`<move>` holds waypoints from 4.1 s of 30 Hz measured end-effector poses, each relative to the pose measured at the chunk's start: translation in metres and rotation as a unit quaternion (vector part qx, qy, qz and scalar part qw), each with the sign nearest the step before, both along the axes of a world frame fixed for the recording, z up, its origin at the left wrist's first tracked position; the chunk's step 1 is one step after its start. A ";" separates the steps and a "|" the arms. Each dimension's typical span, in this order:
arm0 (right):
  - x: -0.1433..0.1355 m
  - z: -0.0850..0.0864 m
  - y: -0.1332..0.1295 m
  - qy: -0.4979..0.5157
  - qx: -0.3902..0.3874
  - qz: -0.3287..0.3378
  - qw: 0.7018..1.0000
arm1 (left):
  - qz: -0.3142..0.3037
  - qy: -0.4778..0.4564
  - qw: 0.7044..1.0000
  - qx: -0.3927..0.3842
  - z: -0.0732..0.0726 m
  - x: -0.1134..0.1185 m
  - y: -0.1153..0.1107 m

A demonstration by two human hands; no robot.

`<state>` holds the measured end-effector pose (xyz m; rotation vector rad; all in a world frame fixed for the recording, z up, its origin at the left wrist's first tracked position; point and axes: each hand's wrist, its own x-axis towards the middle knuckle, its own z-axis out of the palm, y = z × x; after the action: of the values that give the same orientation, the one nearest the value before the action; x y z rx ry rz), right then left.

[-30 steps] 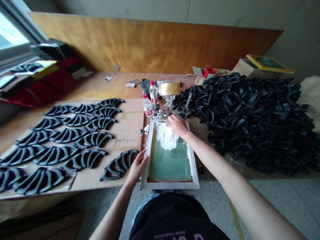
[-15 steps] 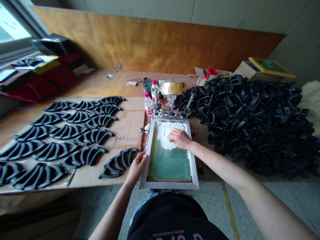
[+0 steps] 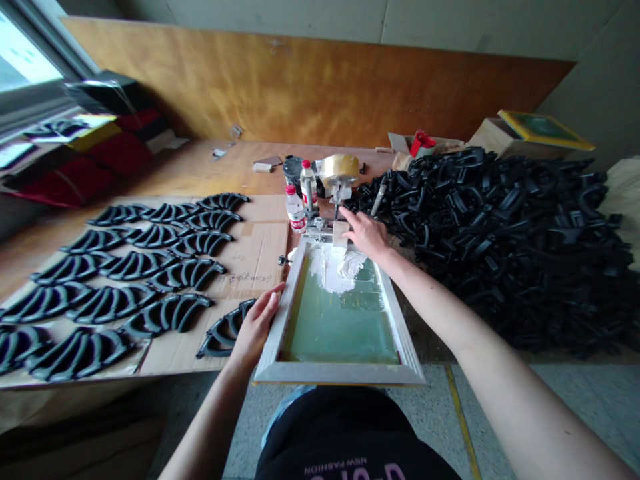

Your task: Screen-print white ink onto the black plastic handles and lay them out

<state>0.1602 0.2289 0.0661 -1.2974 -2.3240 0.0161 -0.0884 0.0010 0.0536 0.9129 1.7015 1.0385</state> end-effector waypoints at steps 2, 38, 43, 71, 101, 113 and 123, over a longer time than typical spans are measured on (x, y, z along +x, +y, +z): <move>0.029 0.002 0.007 0.062 0.029 -0.046 0.997 | 0.005 -0.048 0.999 0.025 0.021 0.002 0.012; -0.221 -0.123 -0.166 -0.200 -0.291 0.221 0.909 | 0.364 -0.013 0.917 -0.164 -0.157 -0.091 -0.132; -0.243 -0.135 -0.166 -0.187 -0.278 0.236 0.912 | 0.255 0.065 0.936 -0.232 -0.163 -0.122 -0.114; -0.286 -0.124 -0.161 -0.225 -0.276 0.149 0.922 | 0.126 0.453 0.867 -0.163 -0.141 -0.145 -0.063; -0.338 -0.126 -0.180 -0.217 -0.293 0.133 0.922 | 0.058 0.404 0.912 -0.042 -0.161 -0.157 -0.098; -0.303 -0.135 -0.114 -0.195 -0.264 0.070 0.942 | -0.031 0.388 0.921 -0.009 -0.139 -0.153 -0.009; -0.300 -0.131 -0.109 -0.198 -0.279 0.116 0.933 | -0.046 0.363 0.931 0.003 -0.157 -0.154 0.019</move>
<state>-0.1397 0.1196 -0.0649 -1.3572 -2.9498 0.5824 -0.2424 0.0195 -0.1039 1.4891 2.2176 0.6688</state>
